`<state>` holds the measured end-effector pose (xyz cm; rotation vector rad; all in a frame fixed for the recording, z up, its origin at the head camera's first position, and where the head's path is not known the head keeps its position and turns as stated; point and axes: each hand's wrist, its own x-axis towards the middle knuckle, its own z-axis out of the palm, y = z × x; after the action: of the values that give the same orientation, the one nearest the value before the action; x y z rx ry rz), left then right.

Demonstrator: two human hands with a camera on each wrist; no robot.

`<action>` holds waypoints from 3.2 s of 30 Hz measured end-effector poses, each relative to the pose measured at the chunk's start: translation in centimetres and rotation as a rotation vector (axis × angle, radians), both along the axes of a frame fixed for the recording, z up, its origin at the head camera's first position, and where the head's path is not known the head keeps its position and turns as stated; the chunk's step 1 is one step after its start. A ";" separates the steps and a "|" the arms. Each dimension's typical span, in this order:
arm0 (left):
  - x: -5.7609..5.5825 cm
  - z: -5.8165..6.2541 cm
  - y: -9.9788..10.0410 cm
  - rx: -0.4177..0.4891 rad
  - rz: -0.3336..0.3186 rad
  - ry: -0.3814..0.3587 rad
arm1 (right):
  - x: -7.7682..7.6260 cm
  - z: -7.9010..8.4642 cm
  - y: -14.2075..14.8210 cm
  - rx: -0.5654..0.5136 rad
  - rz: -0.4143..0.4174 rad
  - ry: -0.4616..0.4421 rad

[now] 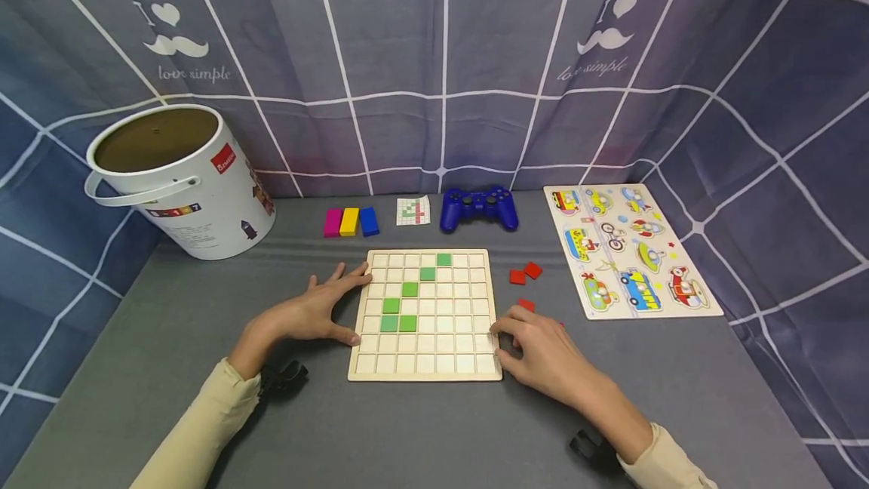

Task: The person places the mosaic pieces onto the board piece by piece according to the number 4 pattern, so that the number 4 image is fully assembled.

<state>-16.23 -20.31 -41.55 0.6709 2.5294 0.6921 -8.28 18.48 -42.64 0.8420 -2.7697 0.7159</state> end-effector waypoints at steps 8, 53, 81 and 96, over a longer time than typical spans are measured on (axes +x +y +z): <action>-0.1 0.2 0.2 0.006 0.001 -0.007 | 1.3 0.2 3.2 0.012 -0.055 0.043; -0.1 -0.3 0.0 0.017 -0.006 -0.007 | -2.3 -0.1 -4.7 -0.025 0.082 0.017; 0.0 0.1 -0.1 0.008 0.003 -0.016 | -5.0 -0.2 -9.4 0.021 0.168 -0.022; 0.0 0.0 -0.1 0.019 0.000 -0.010 | -6.9 0.6 -0.9 0.036 -0.065 0.020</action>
<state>-16.24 -20.37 -41.58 0.6728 2.5161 0.7190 -15.16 17.58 -42.03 0.7581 -2.7864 0.6448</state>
